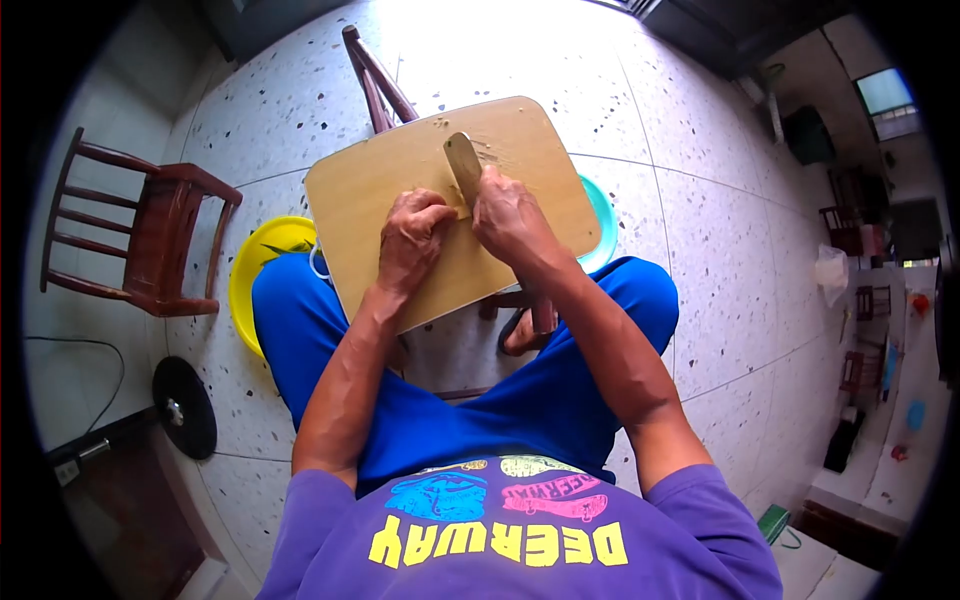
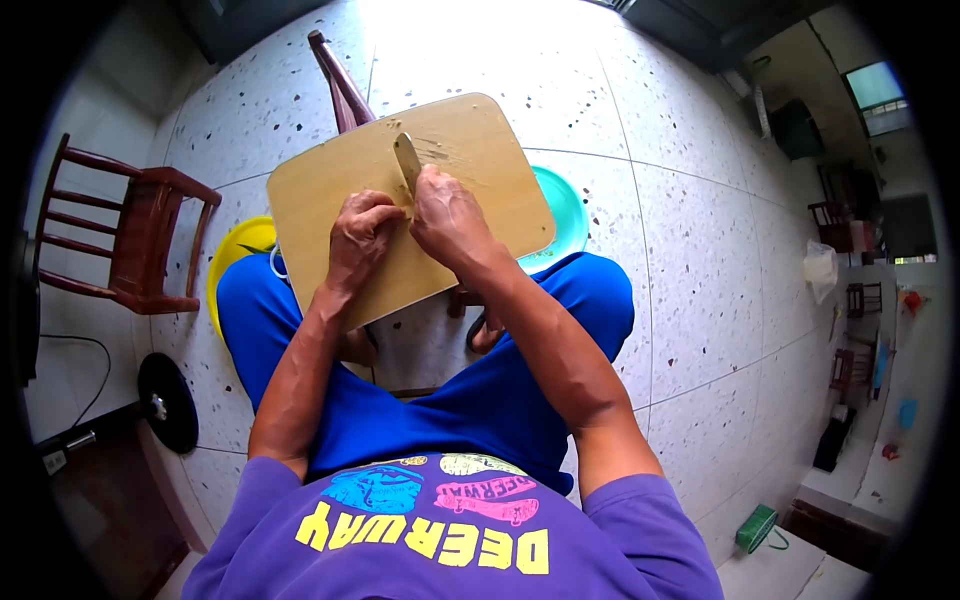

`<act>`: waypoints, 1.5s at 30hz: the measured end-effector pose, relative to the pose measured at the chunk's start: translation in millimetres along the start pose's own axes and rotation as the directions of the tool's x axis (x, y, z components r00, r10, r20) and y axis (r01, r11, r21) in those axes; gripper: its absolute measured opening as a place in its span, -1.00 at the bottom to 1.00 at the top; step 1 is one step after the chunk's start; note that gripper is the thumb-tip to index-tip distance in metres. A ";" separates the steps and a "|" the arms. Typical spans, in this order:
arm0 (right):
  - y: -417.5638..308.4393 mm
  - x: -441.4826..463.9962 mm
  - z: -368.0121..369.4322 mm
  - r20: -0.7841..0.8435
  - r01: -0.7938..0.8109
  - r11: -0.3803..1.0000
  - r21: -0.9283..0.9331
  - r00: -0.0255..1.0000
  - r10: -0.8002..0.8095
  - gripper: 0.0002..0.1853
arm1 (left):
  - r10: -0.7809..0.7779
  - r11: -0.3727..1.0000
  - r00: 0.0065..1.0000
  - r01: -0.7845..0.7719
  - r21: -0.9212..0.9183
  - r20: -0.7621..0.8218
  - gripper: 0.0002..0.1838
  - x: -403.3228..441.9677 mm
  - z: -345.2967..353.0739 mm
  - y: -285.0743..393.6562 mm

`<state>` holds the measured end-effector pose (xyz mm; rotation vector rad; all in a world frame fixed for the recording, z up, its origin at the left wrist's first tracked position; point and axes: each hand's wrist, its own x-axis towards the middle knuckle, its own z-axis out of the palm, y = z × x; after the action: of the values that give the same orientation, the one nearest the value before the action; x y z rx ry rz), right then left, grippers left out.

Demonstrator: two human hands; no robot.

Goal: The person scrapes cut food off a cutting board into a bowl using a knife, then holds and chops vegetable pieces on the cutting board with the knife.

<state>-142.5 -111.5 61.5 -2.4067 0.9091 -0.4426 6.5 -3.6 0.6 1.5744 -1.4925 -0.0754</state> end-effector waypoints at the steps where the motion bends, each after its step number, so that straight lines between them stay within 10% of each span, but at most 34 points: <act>1: -2.5 3.8 0.2 -0.021 -0.014 1.000 0.004 1.000 0.014 -0.84 | -0.001 1.000 1.000 0.001 0.000 0.008 -0.90 -0.8 -0.8 0.6; 7: 11.6 8.9 0.5 -0.006 -0.229 0.964 0.134 0.973 0.231 -0.82 | -0.003 1.000 1.000 0.003 0.004 -0.020 -0.90 -2.7 -1.6 1.7; 21: 2.9 -7.8 -1.6 0.025 0.041 0.999 0.009 0.999 -0.041 -0.83 | -0.018 1.000 1.000 0.018 -0.003 -0.013 -0.89 -2.8 0.5 0.4; 28: -0.5 22.0 -4.2 0.090 -0.314 0.940 0.131 0.949 0.304 -0.81 | -0.004 1.000 1.000 0.004 0.000 0.013 -0.87 -1.6 -1.4 -1.3; 45: -3.0 -22.4 -6.1 -0.031 -0.011 1.000 0.018 0.999 0.012 -0.87 | -0.025 0.999 1.000 0.024 -0.025 -0.014 -0.89 -2.5 3.0 -6.1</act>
<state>-160.0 -96.5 65.6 -2.3835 0.9280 -0.4828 8.6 -4.4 -6.3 1.5707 -1.4563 -0.0960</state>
